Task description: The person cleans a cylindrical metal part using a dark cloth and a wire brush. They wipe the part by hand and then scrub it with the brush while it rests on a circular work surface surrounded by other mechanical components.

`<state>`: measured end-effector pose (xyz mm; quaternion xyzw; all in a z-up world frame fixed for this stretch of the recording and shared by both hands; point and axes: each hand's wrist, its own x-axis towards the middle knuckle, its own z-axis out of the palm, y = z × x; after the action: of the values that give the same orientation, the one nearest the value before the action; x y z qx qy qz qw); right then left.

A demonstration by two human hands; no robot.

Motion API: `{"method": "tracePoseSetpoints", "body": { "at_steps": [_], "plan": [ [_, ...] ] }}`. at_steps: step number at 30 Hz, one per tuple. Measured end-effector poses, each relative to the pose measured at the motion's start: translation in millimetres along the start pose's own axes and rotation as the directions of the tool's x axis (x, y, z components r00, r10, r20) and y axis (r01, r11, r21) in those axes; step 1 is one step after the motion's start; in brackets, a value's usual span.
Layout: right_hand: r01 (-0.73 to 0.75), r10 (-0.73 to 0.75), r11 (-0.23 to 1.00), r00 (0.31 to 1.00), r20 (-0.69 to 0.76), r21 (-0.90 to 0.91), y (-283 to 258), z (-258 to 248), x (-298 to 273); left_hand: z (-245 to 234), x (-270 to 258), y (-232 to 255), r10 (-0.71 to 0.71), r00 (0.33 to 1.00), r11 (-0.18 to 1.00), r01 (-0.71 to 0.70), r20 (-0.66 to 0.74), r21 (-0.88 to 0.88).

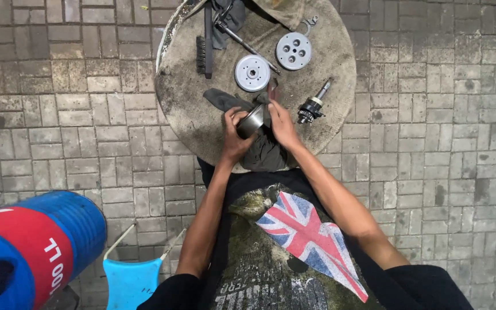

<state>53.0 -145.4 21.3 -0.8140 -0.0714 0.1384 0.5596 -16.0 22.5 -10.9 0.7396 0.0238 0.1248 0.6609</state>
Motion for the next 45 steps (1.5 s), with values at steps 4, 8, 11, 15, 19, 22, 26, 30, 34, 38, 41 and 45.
{"method": "tracePoseSetpoints", "body": {
  "at_steps": [4,8,11,15,19,22,26,30,34,38,41,45],
  "plan": [
    [-0.065,0.063,0.988,0.998,-0.015,-0.138,-46,3,-26,-12,-1,17,-0.054,0.998,0.998,0.054,0.014,0.038],
    [0.228,-0.213,0.924,0.973,0.083,-0.306,-58,23,-39,-26,-9,47,-0.114,0.993,0.936,0.105,0.006,0.337],
    [0.310,-0.274,0.904,0.949,0.158,-0.294,-72,31,-42,-35,-20,44,-0.170,0.985,0.907,0.170,-0.034,0.384],
    [-0.026,0.048,0.981,0.993,0.110,-0.191,-29,42,-27,-49,-28,43,-0.173,0.983,0.932,0.183,-0.060,0.313],
    [0.001,0.022,0.994,0.977,0.214,-0.110,-31,34,-36,-50,-35,36,-0.138,0.988,0.951,0.152,-0.071,0.271],
    [-0.032,0.054,0.995,0.970,0.237,-0.094,-33,36,-42,-50,-39,37,-0.075,0.994,0.953,0.095,-0.080,0.287],
    [0.168,-0.122,0.964,0.968,0.219,-0.206,-59,51,-54,-46,-35,42,-0.027,0.997,0.940,0.050,-0.073,0.337],
    [0.366,-0.317,0.886,0.927,0.202,-0.284,-81,56,-60,-42,-40,28,-0.003,0.997,0.929,0.033,-0.082,0.369],
    [0.350,-0.334,0.918,0.936,0.113,-0.185,-43,73,-50,-42,-41,45,-0.028,0.995,0.949,0.056,-0.095,0.310],
    [0.188,-0.188,0.981,0.982,-0.016,0.046,-4,79,-31,-39,-38,50,-0.063,0.989,0.960,0.098,-0.135,0.263],
    [0.063,-0.060,0.982,0.998,-0.025,0.177,11,76,-21,-43,-41,34,-0.080,0.985,0.966,0.114,-0.153,0.233],
    [0.055,-0.048,0.966,0.998,-0.033,0.252,13,88,-5,-50,-35,26,-0.062,0.988,0.979,0.088,-0.141,0.184]
  ]
}}
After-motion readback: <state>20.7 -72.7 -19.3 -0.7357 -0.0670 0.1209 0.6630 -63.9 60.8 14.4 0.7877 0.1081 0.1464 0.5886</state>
